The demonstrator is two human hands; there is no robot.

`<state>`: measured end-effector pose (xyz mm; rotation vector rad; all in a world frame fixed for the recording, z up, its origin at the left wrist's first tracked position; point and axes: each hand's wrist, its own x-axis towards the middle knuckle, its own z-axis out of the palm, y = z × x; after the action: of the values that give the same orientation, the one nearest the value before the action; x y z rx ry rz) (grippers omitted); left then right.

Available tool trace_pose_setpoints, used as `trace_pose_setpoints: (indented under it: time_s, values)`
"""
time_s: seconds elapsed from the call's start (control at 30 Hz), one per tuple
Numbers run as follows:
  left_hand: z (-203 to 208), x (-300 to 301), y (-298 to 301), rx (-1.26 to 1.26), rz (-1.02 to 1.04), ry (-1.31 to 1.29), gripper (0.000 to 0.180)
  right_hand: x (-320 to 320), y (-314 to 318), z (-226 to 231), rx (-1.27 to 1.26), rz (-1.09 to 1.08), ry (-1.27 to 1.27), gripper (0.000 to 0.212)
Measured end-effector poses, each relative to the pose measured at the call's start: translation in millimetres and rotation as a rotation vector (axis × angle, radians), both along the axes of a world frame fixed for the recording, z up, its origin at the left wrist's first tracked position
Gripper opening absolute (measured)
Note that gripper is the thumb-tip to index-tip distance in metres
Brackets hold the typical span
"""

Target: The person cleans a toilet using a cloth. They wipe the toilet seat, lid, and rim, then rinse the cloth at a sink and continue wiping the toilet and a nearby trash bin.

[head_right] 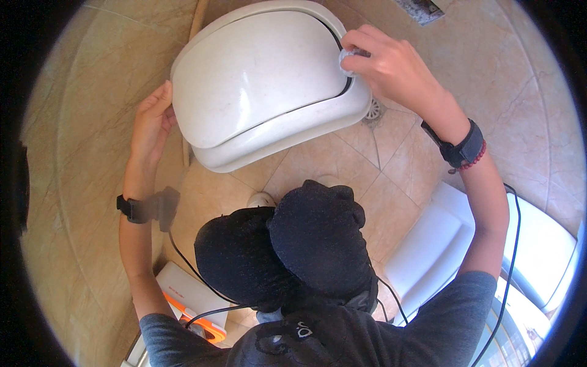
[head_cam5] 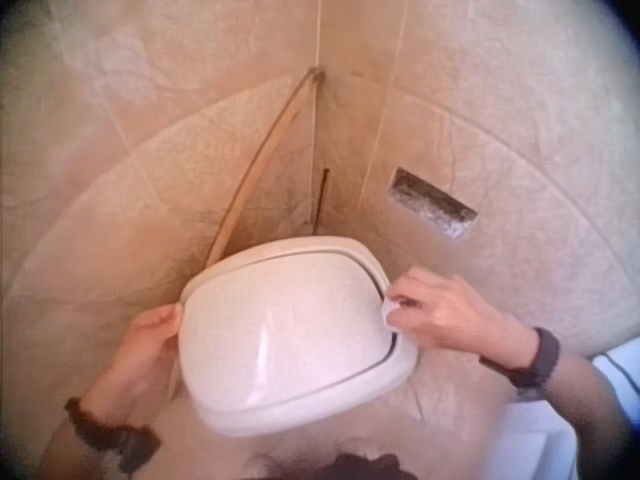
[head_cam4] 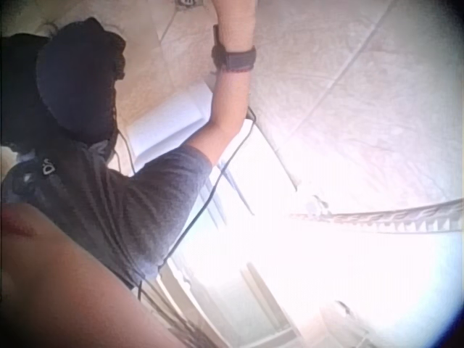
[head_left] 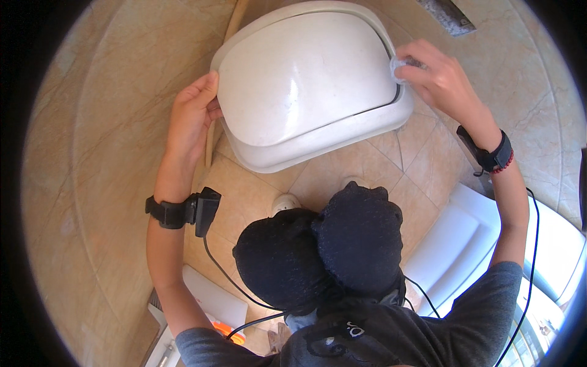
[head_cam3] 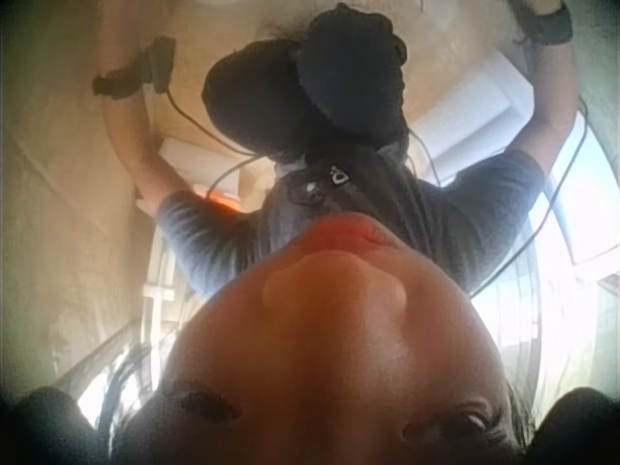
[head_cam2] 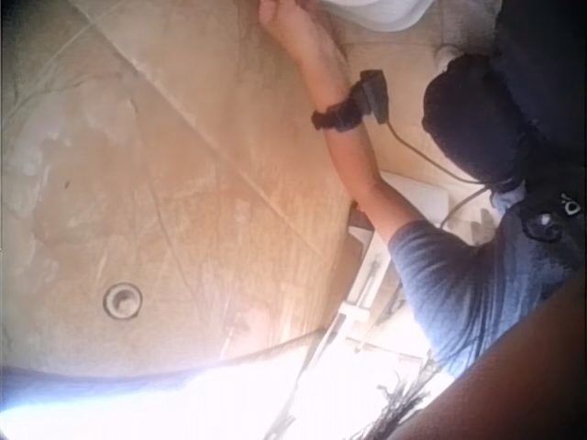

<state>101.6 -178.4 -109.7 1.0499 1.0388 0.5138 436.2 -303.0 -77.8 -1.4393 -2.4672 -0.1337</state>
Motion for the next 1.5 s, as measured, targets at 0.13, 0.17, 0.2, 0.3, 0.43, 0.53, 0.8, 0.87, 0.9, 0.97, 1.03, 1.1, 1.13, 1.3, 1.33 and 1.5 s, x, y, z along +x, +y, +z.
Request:
trace_pose_setpoints:
  time_s: [0.13, 0.17, 0.2, 0.3, 0.43, 0.53, 0.8, 0.87, 0.9, 0.97, 1.03, 1.1, 1.13, 1.3, 1.33, 1.5]
  values:
    - [-2, 1, 1, 0.015, -0.021, 0.011, 0.033, 26, 14, -1, 0.174, -0.098, 0.017, 0.017]
    - [-3, 1, 0, 0.025, -0.001, 0.020, 0.033, 25, 15, 2, 0.157, -0.155, 0.062, 0.018]
    - [-2, 1, -1, 0.025, 0.015, 0.027, 0.033, 25, 17, 7, 0.140, -0.211, 0.105, 0.020]
    - [0, 0, -3, 0.024, 0.035, 0.033, 0.032, 16, 18, 12, 0.012, -0.390, 0.347, 0.019]
    - [0, -4, -1, 0.024, 0.025, 0.026, 0.032, 14, 22, 4, -0.193, -0.580, 0.676, 0.021]
    - [0, -4, -3, 0.023, 0.035, 0.027, 0.032, 9, 23, -5, -0.393, -0.636, 0.862, 0.025]
    - [-3, -1, -1, 0.021, -0.016, -0.040, 0.031, -28, 34, -12, -0.270, -0.638, 0.763, 0.026]
    - [-4, -3, -2, 0.032, -0.018, -0.047, 0.031, -44, 32, -5, -0.169, -0.581, 0.680, 0.025]
    - [-3, -3, -2, 0.032, -0.022, -0.046, 0.031, -49, 32, -3, -0.124, -0.548, 0.636, 0.023]
    - [0, -4, -1, 0.031, -0.030, -0.048, 0.032, -58, 33, 1, -0.032, -0.484, 0.545, 0.022]
    - [0, -3, 0, 0.036, -0.039, -0.055, 0.032, -68, 32, 8, -0.037, -0.446, 0.480, 0.021]
    - [-3, -2, -2, 0.047, -0.044, -0.051, 0.032, -82, 29, 12, 0.011, -0.350, 0.421, 0.021]
    - [-4, -2, -3, 0.054, -0.046, -0.046, 0.033, -92, 27, 14, 0.061, -0.274, 0.392, 0.021]
    - [-3, -4, 2, 0.072, -0.080, -0.060, 0.033, -150, 28, 19, 0.050, 0.048, 0.290, 0.017]
    - [-4, -4, 4, 0.079, -0.089, -0.062, 0.033, -160, 27, 15, 0.020, 0.120, 0.286, 0.015]
    - [-5, -3, 2, 0.107, -0.089, -0.075, 0.032, -177, 13, 22, -0.515, 0.402, 0.490, 0.014]
